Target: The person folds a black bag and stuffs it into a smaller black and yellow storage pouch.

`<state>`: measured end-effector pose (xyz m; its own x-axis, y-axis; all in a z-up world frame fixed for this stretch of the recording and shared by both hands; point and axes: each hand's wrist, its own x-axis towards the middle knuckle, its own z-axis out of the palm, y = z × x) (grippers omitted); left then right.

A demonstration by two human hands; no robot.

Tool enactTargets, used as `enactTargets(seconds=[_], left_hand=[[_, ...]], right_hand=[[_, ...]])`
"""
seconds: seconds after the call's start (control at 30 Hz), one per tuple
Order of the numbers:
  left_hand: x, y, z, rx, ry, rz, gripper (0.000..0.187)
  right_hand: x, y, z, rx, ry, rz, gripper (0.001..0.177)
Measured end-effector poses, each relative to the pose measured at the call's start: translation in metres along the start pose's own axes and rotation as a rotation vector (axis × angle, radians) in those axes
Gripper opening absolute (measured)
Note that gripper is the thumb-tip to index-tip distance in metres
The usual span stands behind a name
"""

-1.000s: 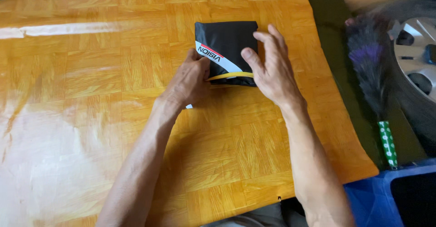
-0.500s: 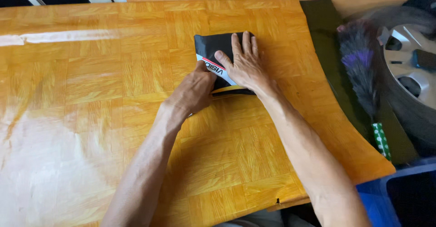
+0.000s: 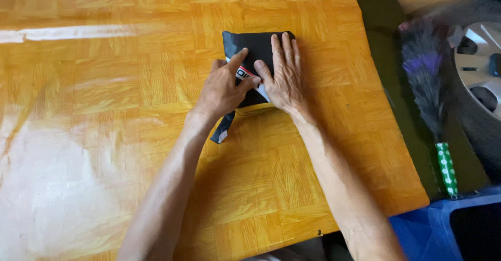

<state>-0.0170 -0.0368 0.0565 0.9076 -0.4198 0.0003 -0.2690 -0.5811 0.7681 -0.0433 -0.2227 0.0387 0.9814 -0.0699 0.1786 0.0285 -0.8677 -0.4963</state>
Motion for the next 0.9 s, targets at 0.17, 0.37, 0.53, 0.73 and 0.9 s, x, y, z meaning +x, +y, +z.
enactTargets(seconds=[0.17,0.37,0.53,0.73,0.9], left_hand=[[-0.008,0.007,-0.008,-0.098,-0.004,0.015,0.088],[-0.006,0.015,-0.015,-0.603,0.139,-0.054,0.108],[-0.022,0.043,-0.039,-0.377,0.104,0.407,0.035],[-0.014,0.008,-0.005,0.556,0.101,0.294,0.083],[-0.033,0.016,-0.007,0.577,0.054,0.188,0.094]], right_hand=[[0.002,0.006,0.008,-0.005,0.042,-0.026,0.075],[0.002,0.012,0.017,0.494,-0.012,0.09,0.074],[0.003,0.039,0.07,1.922,-0.124,0.094,0.059],[-0.006,0.022,-0.008,1.467,-0.075,0.254,0.063],[-0.009,0.003,-0.016,0.751,0.092,-0.026,0.051]])
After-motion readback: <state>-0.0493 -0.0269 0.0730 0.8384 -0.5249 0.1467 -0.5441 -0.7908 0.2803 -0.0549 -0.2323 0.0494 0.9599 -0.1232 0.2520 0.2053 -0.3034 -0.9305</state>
